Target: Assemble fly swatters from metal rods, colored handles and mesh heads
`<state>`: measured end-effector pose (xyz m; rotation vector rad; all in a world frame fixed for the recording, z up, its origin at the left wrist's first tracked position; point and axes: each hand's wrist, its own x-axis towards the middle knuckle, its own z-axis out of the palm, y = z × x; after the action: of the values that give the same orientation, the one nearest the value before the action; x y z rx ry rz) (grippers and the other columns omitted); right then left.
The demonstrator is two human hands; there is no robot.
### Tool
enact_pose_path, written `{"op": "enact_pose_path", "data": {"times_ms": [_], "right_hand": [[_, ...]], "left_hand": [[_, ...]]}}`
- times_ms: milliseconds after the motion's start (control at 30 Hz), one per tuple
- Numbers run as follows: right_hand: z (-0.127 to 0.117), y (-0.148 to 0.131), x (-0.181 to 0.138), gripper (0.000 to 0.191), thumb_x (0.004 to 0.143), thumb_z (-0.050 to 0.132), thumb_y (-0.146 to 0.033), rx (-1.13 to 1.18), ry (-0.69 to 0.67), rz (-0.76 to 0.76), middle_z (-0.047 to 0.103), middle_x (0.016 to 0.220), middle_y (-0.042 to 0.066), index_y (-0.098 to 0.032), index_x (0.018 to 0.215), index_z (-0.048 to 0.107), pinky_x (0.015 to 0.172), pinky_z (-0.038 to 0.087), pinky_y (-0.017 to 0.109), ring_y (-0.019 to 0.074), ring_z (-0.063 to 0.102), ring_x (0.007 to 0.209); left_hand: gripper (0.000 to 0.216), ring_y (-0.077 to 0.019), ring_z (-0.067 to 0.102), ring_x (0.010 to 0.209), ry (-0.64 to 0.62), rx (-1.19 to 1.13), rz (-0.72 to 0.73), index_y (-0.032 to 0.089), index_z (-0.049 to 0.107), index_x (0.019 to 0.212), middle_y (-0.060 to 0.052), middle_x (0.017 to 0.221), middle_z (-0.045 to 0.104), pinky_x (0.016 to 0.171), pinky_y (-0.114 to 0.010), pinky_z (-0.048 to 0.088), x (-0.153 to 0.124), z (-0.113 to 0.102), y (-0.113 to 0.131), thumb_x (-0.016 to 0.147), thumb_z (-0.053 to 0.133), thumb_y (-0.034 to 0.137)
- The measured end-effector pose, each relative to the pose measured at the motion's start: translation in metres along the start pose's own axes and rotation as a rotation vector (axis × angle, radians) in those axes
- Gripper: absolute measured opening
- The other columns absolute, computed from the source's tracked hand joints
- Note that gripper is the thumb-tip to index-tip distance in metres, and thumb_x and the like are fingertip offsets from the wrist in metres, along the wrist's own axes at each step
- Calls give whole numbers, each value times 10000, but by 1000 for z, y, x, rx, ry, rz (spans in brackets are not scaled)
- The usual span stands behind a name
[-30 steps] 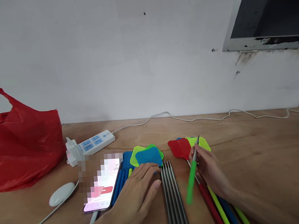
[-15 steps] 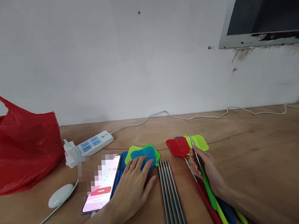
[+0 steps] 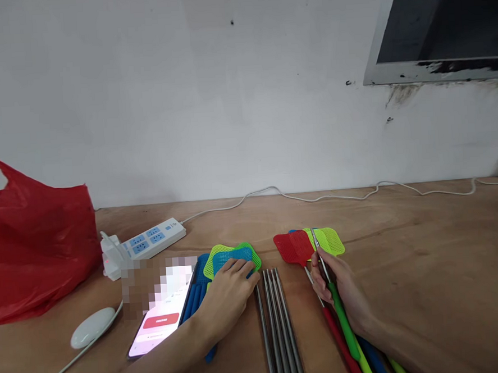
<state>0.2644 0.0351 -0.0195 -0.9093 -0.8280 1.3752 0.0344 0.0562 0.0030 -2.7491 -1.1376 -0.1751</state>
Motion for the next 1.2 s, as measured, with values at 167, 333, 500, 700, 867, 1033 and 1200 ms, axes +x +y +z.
{"op": "enact_pose_path", "data": {"times_ms": [167,333,500,700,867,1033,1200], "right_hand": [[0,0,-1,387,808,683,-553,11,6,30,470,463,-77,-194,725,564,323,247,164,47,336,332],[3,-3,-1,424,762,710,-585,6,23,34,469,457,-75,-191,709,564,316,239,163,46,334,327],[3,-2,-1,398,787,693,-561,-9,17,22,468,445,-74,-190,710,572,312,236,165,50,328,321],[2,-1,-2,392,804,682,-561,-51,-33,39,464,461,-79,-188,733,586,318,233,176,46,319,318],[3,-3,-2,372,822,673,-535,-64,-51,39,464,464,-81,-182,735,592,326,225,175,38,324,308],[3,-3,-2,373,815,675,-540,-54,-38,49,456,444,-84,-183,741,595,328,231,180,40,320,301],[2,-1,-1,377,815,675,-542,-60,-27,62,460,447,-82,-182,739,594,328,210,176,34,316,303]], "left_hand": [[265,-285,620,1055,159,-22,73,185,665,1093,-97,1126,686,904,-443,483,-11,-2,-3,977,458,68],[292,-248,628,985,313,-9,172,178,653,1136,-88,1045,701,897,-408,493,-21,0,-11,1003,410,85],[310,-202,640,872,472,-59,183,198,663,1044,-70,921,702,788,-334,517,-24,-1,-12,1031,363,124],[262,-158,646,764,571,-192,158,201,631,1028,-57,897,678,674,-246,513,-31,-2,-8,1024,381,121],[124,-149,673,828,598,-504,27,218,574,983,-37,937,680,691,-217,520,-35,1,-1,981,498,121],[109,-138,644,730,652,-1006,-326,207,544,853,2,850,636,652,-233,538,-29,-2,5,899,637,240],[414,-162,656,764,514,-1497,-546,196,571,1197,-16,943,636,706,-310,572,-22,-4,2,843,685,378]]}}
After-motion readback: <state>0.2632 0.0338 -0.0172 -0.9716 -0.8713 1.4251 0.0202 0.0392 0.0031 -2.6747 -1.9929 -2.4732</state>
